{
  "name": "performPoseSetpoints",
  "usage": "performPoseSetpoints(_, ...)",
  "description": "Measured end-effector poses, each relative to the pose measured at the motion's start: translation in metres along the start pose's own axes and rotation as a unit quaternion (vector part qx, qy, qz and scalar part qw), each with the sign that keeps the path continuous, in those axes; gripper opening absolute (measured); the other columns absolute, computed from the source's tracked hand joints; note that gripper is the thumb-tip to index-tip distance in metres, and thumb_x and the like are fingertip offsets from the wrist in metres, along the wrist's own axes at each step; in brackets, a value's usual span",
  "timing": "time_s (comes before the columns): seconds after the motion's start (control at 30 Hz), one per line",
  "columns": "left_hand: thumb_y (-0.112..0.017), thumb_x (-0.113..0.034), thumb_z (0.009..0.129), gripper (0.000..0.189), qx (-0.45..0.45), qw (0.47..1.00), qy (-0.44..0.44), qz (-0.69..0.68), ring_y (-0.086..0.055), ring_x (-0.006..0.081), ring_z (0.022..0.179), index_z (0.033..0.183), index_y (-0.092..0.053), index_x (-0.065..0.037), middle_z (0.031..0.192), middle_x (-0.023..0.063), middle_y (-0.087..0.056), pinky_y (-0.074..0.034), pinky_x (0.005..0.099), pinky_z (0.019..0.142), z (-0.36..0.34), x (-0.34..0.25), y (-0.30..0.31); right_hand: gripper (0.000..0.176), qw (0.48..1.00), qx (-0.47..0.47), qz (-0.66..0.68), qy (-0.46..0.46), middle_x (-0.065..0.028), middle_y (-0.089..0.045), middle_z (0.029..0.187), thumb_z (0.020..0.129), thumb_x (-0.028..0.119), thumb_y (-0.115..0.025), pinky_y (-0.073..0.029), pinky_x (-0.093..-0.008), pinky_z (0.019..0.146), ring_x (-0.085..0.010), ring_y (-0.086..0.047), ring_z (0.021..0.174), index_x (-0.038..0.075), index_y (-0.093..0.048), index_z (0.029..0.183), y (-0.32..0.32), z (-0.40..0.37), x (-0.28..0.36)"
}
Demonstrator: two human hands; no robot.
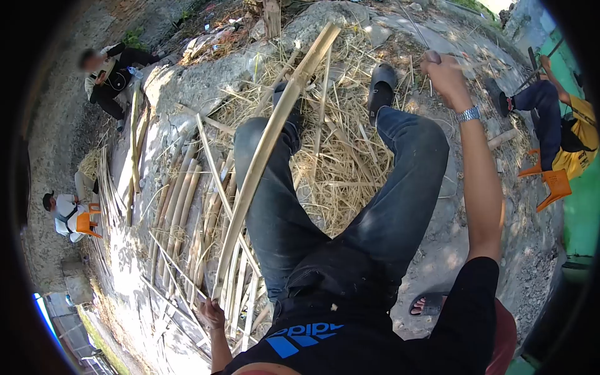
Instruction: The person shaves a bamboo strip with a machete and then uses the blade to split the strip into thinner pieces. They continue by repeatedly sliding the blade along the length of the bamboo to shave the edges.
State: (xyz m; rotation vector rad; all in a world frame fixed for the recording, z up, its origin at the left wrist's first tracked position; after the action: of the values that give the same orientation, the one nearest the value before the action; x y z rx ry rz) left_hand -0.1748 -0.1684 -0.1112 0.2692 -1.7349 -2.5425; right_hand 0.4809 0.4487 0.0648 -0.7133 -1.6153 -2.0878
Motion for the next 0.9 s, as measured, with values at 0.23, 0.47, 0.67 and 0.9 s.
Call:
performPoseSetpoints(0.23,-0.053,-0.018,0.101,0.021,0.047,0.999,0.005,0.016,-0.059,0.0343,0.059,0.092,-0.066,-0.004,0.066,0.0125,-0.062,-0.043,0.0481,0.067,0.011,0.007,0.002,0.028,0.936,0.089,0.334,-0.06,0.0025,-0.052,0.064,0.091,0.024,-0.076,-0.037,-0.0257,0.041,-0.0053,-0.047,0.046,0.008,-0.057,0.079,-0.047,-0.082,0.06)
performPoseSetpoints(0.47,-0.069,-0.006,0.081,0.025,0.047,0.998,-0.026,0.028,-0.061,0.0286,0.064,0.106,-0.07,-0.005,0.072,0.008,-0.065,-0.043,0.0437,0.07,0.032,-0.01,0.016,0.056,0.923,0.095,0.358,0.1,0.0019,-0.046,0.053,0.091,0.041,-0.079,-0.043,-0.0257,0.04,-0.0062,-0.048,0.042,0.013,-0.04,0.062,-0.065,-0.102,0.129)
performPoseSetpoints(0.67,-0.069,-0.007,0.078,0.036,0.114,0.992,-0.017,-0.06,-0.062,0.0365,0.069,0.113,-0.062,0.0,0.079,0.0153,-0.066,-0.043,0.0477,0.071,0.061,-0.032,0.003,0.055,0.923,0.038,0.364,0.118,0.0015,-0.048,0.05,0.089,0.029,-0.081,-0.038,-0.0277,0.04,-0.0078,-0.049,0.041,0.012,-0.037,0.06,-0.094,-0.095,0.131)
performPoseSetpoints(0.9,-0.07,-0.027,0.093,0.031,0.183,0.935,0.102,-0.287,-0.05,0.0169,0.046,0.1,-0.06,0.001,0.06,0.0089,-0.056,-0.04,0.0341,0.046,0.127,-0.107,-0.008,0.049,0.959,0.012,0.261,0.112,-0.0017,-0.053,0.055,0.09,0.034,-0.08,-0.042,-0.0291,0.047,-0.0088,-0.051,0.049,0.008,-0.048,0.065,-0.082,-0.108,0.139)
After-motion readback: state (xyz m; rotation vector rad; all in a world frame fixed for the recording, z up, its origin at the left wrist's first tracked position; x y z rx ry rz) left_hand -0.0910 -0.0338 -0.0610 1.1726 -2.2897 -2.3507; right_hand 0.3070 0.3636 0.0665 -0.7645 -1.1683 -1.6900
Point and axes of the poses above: each hand's wrist, its own z-axis towards the middle knuckle, its own y-axis out of the back of the hand, x = y × z, the point moved 9 cm from there along z, towards the middle knuckle
